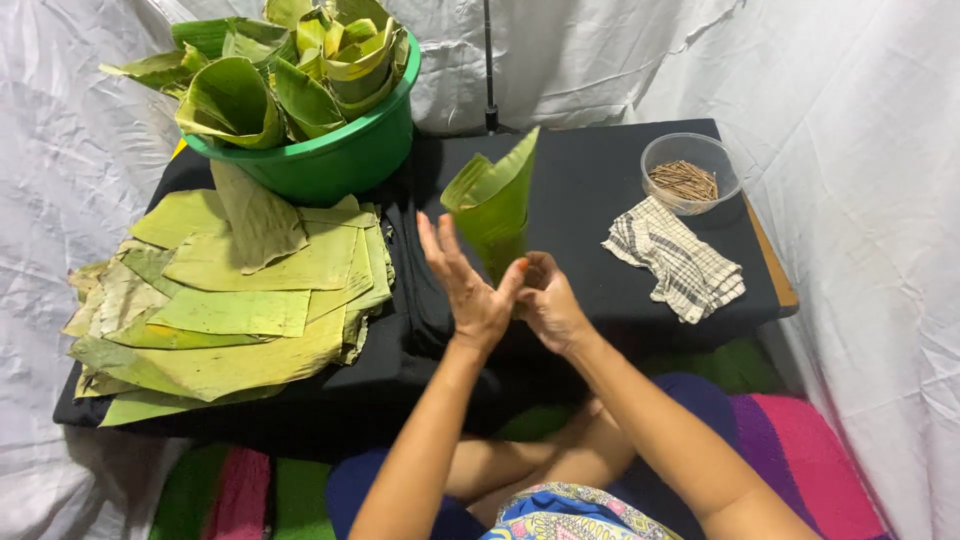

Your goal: Cleaning banana leaves with a cloth and folding them into cones secured with small wooden sticks.

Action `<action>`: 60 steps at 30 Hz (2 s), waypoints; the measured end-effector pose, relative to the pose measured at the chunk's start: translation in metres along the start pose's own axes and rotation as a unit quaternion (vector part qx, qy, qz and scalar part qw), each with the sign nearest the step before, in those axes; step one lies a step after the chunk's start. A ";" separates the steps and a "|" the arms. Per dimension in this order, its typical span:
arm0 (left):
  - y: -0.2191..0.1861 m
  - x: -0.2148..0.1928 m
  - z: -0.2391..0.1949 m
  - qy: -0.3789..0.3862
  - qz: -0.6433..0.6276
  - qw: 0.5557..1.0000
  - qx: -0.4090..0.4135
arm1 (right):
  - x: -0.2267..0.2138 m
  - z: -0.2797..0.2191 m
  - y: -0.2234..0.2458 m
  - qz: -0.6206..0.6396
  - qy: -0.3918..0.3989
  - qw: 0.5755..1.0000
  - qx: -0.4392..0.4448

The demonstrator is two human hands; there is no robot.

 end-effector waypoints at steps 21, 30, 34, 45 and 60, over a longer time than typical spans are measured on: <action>0.053 -0.003 -0.020 0.207 -0.098 0.972 -0.049 | 0.048 -0.025 0.158 -0.132 0.075 0.987 -0.058; 0.047 -0.017 -0.018 0.159 0.151 0.976 0.014 | -0.052 0.039 0.064 -0.119 0.045 0.992 0.018; 0.058 -0.006 -0.028 0.247 0.039 0.968 -0.023 | 0.001 0.016 0.098 -0.174 0.040 0.984 0.024; 0.071 -0.021 -0.029 0.285 0.046 0.949 -0.127 | 0.037 -0.002 0.116 -0.108 0.070 0.990 0.048; 0.000 -0.071 -0.022 -0.011 0.326 0.927 0.188 | 0.017 0.000 0.102 -0.035 0.108 0.993 -0.019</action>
Point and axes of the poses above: each hand's wrist, its own z-axis towards the middle knuckle, its own x-axis out of the palm, y = z × x, the point moved 8 cm from there along z, towards the middle knuckle, and after that the axes turned 7 degrees about y, right-handed, at the moved point
